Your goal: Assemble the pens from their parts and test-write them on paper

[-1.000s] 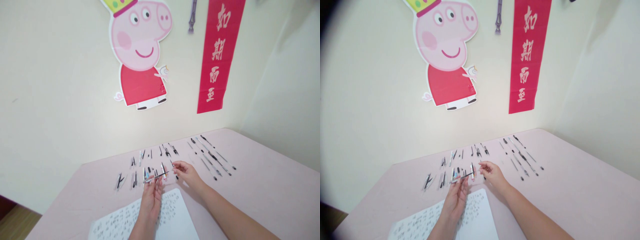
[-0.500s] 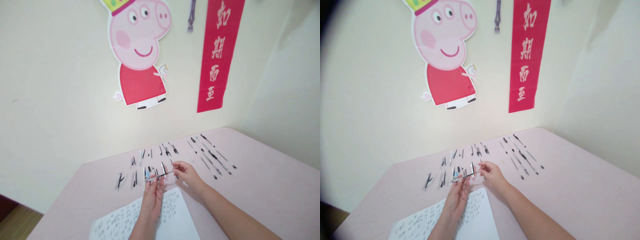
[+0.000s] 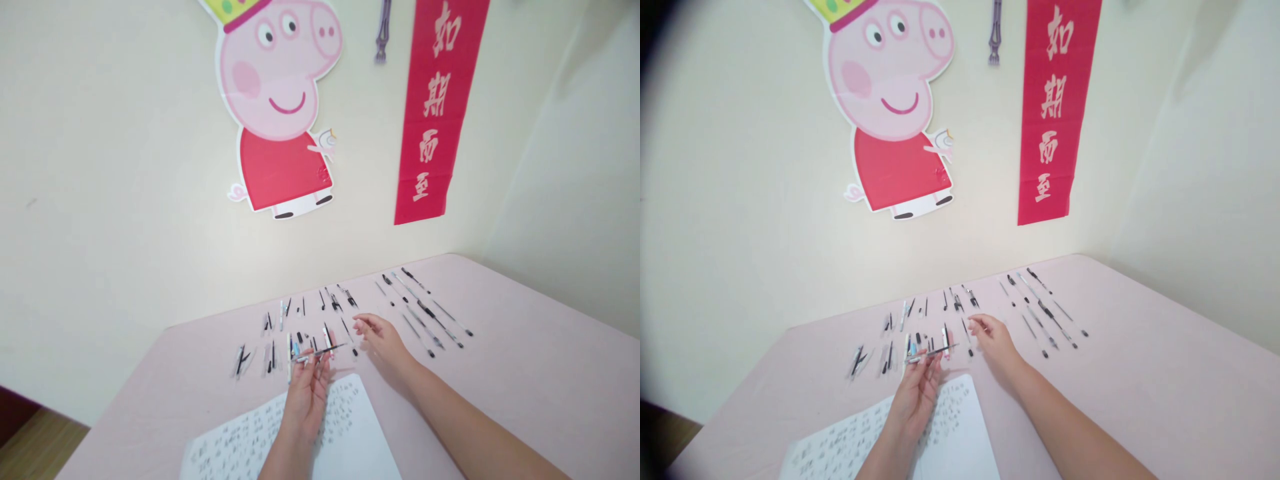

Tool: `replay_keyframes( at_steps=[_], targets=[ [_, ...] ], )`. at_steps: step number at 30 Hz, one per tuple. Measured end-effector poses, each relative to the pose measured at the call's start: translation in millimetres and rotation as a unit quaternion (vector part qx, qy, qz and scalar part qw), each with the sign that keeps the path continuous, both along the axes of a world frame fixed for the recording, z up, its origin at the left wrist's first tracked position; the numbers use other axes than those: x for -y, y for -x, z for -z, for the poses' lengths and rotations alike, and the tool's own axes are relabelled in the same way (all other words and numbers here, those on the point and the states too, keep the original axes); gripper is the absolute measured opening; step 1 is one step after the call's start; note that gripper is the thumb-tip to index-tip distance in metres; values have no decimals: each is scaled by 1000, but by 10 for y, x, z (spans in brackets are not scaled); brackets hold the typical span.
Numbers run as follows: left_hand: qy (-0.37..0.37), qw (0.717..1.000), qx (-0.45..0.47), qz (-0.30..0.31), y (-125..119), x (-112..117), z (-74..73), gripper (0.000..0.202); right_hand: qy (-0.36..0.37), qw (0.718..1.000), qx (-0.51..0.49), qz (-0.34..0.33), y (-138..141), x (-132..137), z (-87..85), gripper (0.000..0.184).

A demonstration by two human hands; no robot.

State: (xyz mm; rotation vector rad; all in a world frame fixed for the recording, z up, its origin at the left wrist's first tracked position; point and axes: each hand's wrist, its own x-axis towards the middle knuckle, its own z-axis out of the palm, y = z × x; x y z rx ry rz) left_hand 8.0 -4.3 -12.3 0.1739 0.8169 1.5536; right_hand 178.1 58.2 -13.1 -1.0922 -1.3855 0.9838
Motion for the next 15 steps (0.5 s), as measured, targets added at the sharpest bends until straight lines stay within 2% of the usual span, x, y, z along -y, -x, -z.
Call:
replay_keyframes(
  at_steps=[3, 5, 7, 9, 12, 15],
  targets=[
    [3, 1000, 3, -2, 2, -2, -4, 17, -13, 997, 55, 60, -138, -105, 90, 34],
    [3, 1000, 4, -4, 5, -4, -1, 17, -59, 982, 146, 105, -231, -158, 137, 30],
    [1, 1000, 5, -3, 7, -7, 4, 17, -105, 950, 261, 136, -309, -188, 167, 27],
    [-1, 1000, 7, -1, 9, -8, 9, 17, -119, 910, 363, 162, -360, -198, 193, 29],
    [0, 1000, 12, -1, 11, -8, 13, 17, -95, 863, 462, 181, -386, -191, 253, 38],
    [4, 1000, 15, -1, 11, -8, 12, 16, -77, 833, 520, 175, -375, -175, 319, 39]
  ],
)
